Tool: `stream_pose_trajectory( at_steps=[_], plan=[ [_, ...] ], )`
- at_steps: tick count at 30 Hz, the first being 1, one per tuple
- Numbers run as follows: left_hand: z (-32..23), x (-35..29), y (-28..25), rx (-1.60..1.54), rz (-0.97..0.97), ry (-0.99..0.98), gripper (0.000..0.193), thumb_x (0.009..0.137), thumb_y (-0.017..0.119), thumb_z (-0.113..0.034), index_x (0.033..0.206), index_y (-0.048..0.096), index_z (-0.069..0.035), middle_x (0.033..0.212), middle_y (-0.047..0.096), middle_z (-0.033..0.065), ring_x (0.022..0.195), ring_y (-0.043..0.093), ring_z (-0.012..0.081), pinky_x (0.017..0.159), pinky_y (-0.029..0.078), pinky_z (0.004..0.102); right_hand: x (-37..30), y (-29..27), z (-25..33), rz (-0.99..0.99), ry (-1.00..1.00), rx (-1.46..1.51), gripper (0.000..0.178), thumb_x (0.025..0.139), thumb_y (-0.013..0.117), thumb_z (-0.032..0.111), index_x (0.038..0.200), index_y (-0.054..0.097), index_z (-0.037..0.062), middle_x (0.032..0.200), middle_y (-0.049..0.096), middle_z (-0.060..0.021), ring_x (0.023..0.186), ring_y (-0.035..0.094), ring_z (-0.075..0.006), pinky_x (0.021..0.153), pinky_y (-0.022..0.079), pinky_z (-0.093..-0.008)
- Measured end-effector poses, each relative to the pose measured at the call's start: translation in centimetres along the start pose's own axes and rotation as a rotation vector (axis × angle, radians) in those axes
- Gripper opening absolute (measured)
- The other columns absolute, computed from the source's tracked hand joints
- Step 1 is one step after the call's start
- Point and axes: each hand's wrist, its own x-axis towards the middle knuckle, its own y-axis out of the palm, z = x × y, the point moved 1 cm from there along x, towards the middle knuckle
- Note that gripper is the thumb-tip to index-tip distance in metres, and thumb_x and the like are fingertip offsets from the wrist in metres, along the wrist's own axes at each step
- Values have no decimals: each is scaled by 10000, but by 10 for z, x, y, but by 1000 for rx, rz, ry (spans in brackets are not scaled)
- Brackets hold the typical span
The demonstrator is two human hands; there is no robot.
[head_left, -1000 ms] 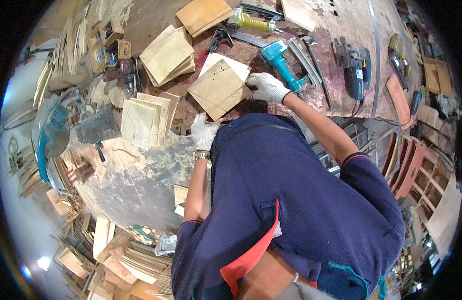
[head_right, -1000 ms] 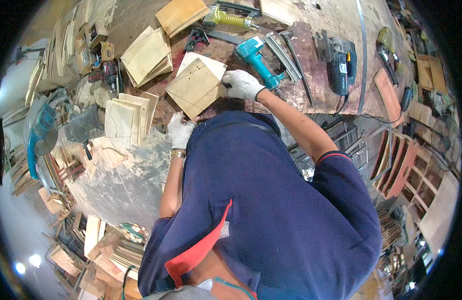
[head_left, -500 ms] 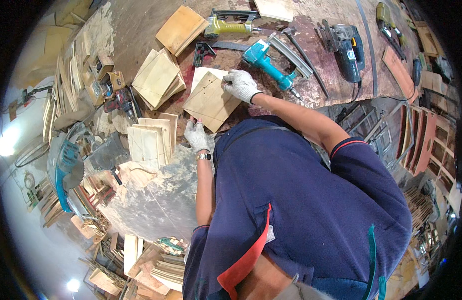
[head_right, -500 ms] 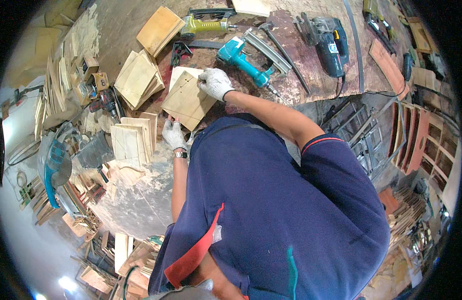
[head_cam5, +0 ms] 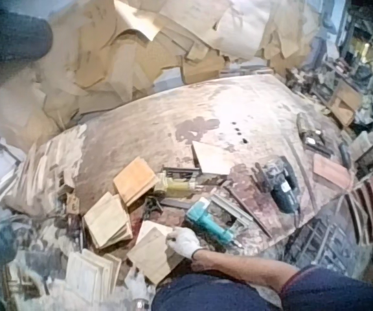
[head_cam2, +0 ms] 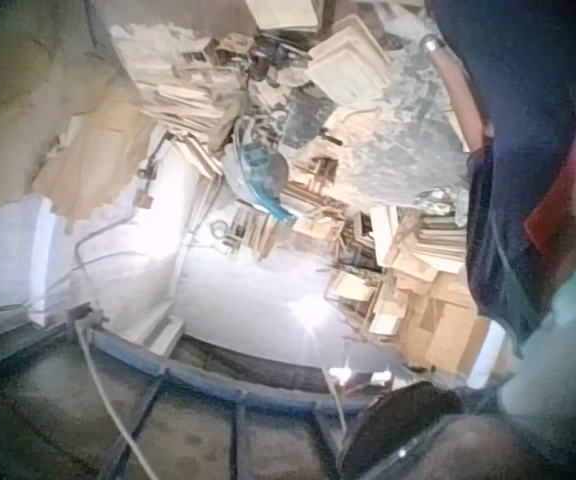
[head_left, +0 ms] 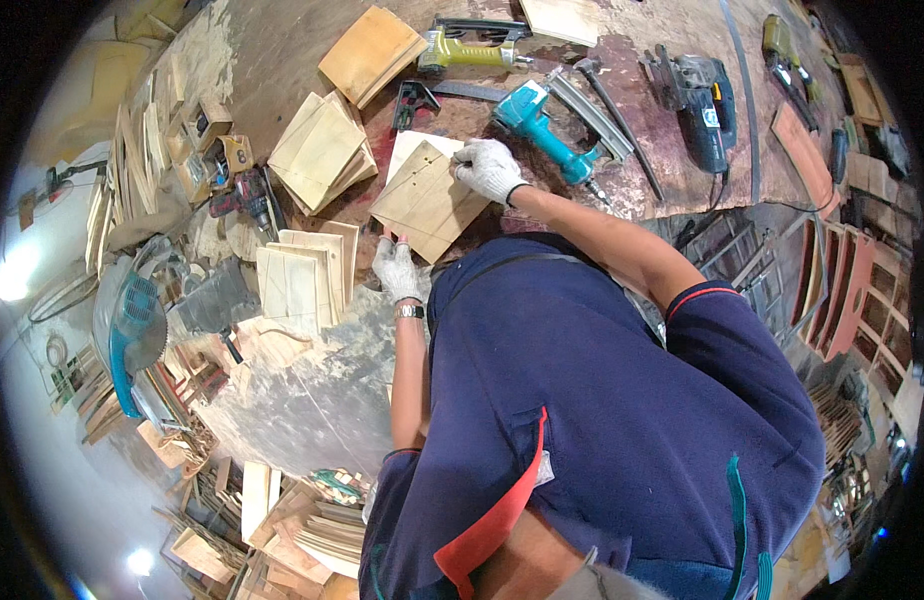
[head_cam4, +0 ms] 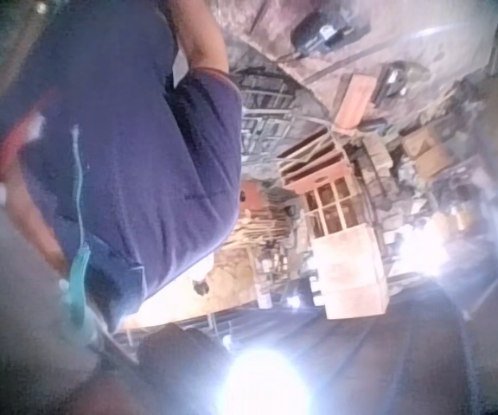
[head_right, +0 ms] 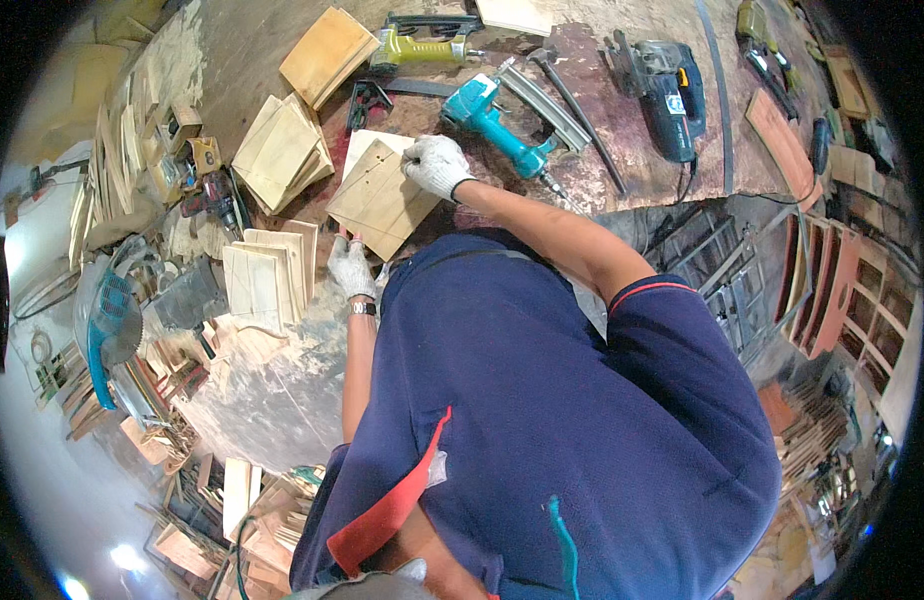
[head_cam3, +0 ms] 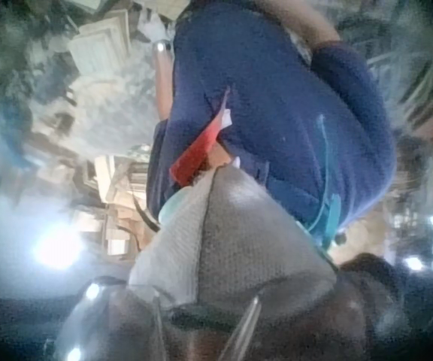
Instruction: The person assembles small wooden boxes by aligning panels and securing them with a nail gun and hammer. They repeatedly pick up panels, position them, drive nails, and tap joints to ensure alignment, stacking completed units on the workbench.
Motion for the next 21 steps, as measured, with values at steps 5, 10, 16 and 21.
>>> stream_pose_trajectory(
  at_steps=[5, 10, 16, 21],
  plan=[
    [8, -1, -4, -10, 21, 2, 521, 957, 657, -53, 1413, 491, 138, 1259, 682, 169, 1013, 631, 150, 893, 499, 272, 1, -3, 4, 7, -58, -19, 179, 765, 678, 251, 833, 766, 111, 858, 700, -168, 846, 672, -378, 788, 535, -468],
    [-21, -22, -5, 178, -20, 53, 607, 943, 702, -128, 1490, 474, 2, 1082, 693, 98, 789, 592, 143, 726, 510, 266, 1, -26, -2, 92, -178, -63, 260, 769, 675, 226, 946, 728, 43, 880, 679, -199, 853, 663, -390, 768, 527, -463],
    [0, -42, -21, 845, 152, 758, 526, 732, 832, -262, 1190, 653, -77, 889, 597, 114, 852, 614, 336, 745, 507, 441, -36, -60, 8, 446, -298, -383, 216, 756, 689, 197, 887, 673, 26, 925, 650, -179, 941, 655, -388, 811, 528, -490],
    [-6, -37, -17, 773, 150, 943, 255, 738, 801, -166, 868, 602, -75, 838, 575, 111, 807, 598, 325, 710, 498, 436, -43, -47, -2, 366, -409, -479, 143, 788, 677, 171, 886, 695, 69, 953, 652, -129, 977, 649, -347, 837, 527, -475]
  ],
)
